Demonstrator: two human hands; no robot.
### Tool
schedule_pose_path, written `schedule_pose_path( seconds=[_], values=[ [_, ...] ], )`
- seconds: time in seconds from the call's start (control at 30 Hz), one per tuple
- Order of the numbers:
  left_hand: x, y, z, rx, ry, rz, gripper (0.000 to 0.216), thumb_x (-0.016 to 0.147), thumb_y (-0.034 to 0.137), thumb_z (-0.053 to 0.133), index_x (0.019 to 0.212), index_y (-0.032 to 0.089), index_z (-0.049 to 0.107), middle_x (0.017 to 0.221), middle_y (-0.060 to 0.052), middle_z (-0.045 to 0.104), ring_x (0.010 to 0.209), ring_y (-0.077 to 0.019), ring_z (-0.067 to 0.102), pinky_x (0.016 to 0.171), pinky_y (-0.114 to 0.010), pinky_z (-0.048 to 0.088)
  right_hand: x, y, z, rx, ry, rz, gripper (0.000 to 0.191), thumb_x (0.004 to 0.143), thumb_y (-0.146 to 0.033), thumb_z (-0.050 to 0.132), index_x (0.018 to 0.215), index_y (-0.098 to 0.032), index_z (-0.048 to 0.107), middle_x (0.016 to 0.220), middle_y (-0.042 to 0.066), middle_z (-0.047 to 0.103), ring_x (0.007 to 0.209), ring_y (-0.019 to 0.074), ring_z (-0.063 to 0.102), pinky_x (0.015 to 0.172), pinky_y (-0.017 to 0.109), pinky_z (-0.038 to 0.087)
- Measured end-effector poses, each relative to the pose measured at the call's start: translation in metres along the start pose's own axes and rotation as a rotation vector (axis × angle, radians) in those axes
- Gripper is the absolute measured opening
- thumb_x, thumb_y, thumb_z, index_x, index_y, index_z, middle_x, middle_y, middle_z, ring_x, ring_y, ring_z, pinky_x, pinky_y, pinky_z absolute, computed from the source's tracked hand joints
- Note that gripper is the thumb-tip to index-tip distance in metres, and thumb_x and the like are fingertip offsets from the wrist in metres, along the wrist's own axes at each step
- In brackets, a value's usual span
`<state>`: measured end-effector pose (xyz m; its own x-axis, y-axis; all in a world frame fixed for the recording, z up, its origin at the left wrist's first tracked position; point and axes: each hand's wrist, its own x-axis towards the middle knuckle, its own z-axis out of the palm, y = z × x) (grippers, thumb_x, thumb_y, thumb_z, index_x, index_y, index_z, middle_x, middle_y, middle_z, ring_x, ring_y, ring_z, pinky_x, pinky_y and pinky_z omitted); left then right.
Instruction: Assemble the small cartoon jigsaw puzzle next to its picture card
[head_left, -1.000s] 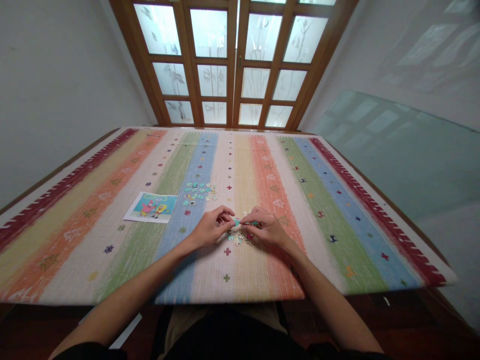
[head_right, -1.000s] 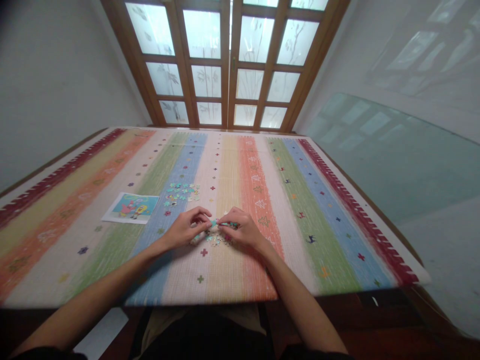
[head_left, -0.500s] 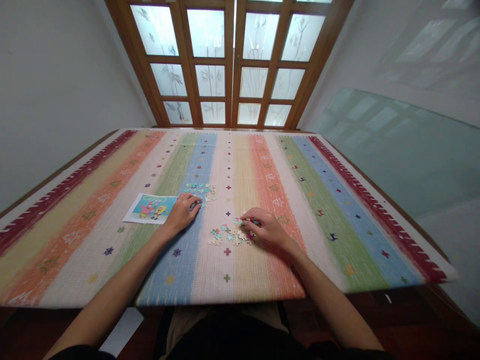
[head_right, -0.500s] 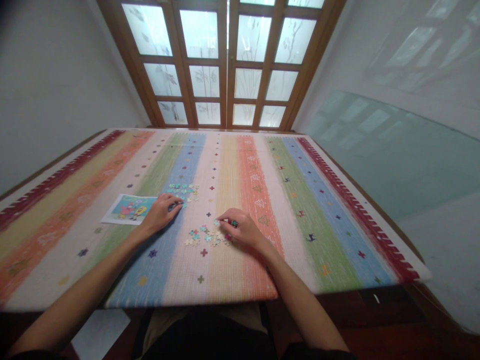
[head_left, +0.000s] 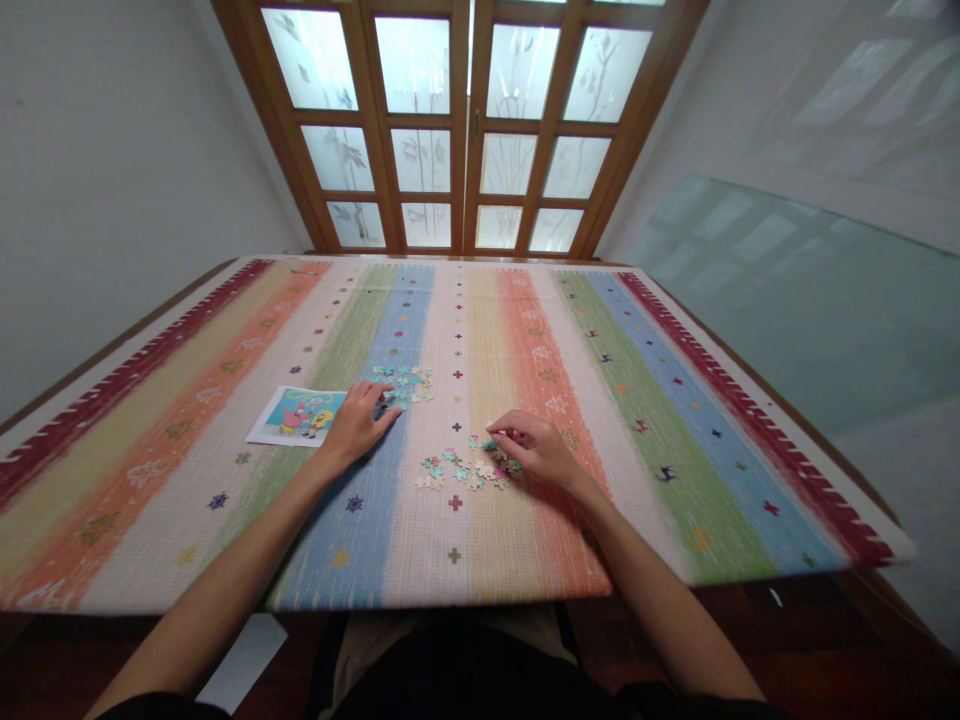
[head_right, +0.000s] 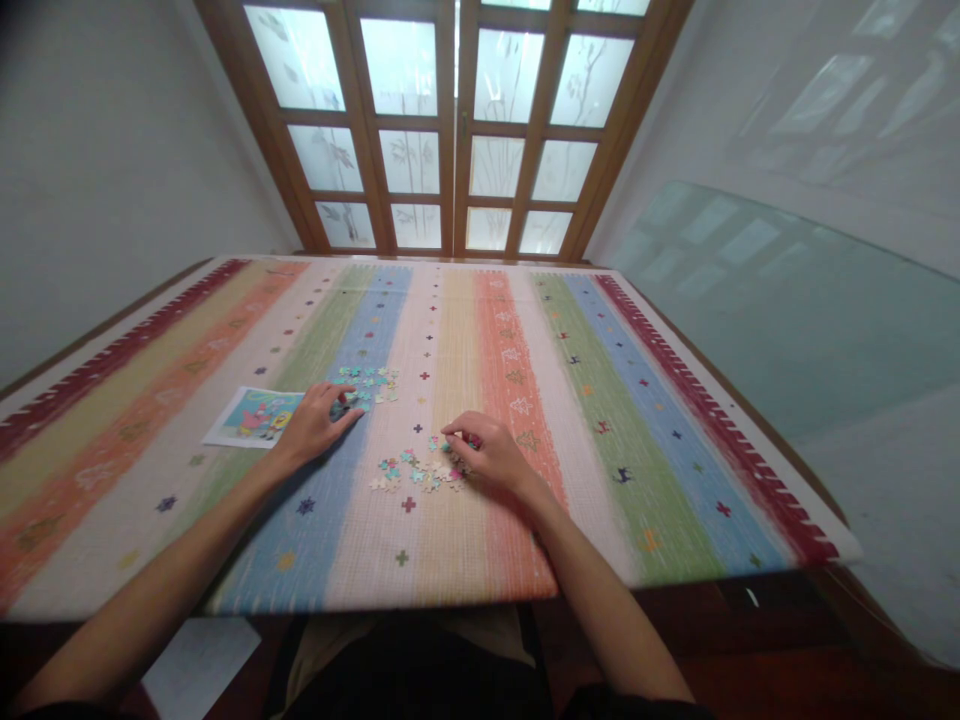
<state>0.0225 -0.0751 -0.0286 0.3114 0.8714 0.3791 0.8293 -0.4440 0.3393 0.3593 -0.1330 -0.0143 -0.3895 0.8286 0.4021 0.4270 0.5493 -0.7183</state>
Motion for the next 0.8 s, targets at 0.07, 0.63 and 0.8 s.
schedule_pose_path(
  seconds=[0.07,0.63,0.8],
  values=[
    [-0.002,-0.003,-0.004,0.003,0.009,-0.012,0.032,0.092,0.039,0.063,0.116,0.018,0.064,0.100,-0.009,0.065,0.101,-0.0296,0.060,0.096,-0.045,0.049,0.000,0.002,-0.001,-0.009,0.005,0.008,0.012,0.094,-0.023,0.061,0.094,-0.021,0.073,0.088,0.006,0.074,0.077,0.0180,0.066,0.070,0.031,0.051],
    [-0.028,-0.017,-0.022,0.199,0.007,0.051,0.030,0.094,0.034,0.051,0.104,0.020,0.076,0.101,-0.013,0.070,0.100,-0.0331,0.060,0.091,-0.048,0.051,0.001,0.009,-0.009,-0.062,0.094,0.030,0.016,0.093,-0.027,0.061,0.089,-0.022,0.075,0.078,0.003,0.072,0.066,0.0165,0.060,0.064,0.030,0.048],
    [-0.028,-0.017,-0.022,0.211,-0.001,0.063,0.030,0.094,0.031,0.050,0.095,0.021,0.078,0.099,-0.013,0.067,0.098,-0.0326,0.059,0.089,-0.049,0.051,0.000,0.013,-0.012,-0.087,0.101,0.046,0.016,0.092,-0.027,0.062,0.088,-0.022,0.077,0.077,0.004,0.072,0.065,0.0170,0.061,0.066,0.031,0.048]
  ],
)
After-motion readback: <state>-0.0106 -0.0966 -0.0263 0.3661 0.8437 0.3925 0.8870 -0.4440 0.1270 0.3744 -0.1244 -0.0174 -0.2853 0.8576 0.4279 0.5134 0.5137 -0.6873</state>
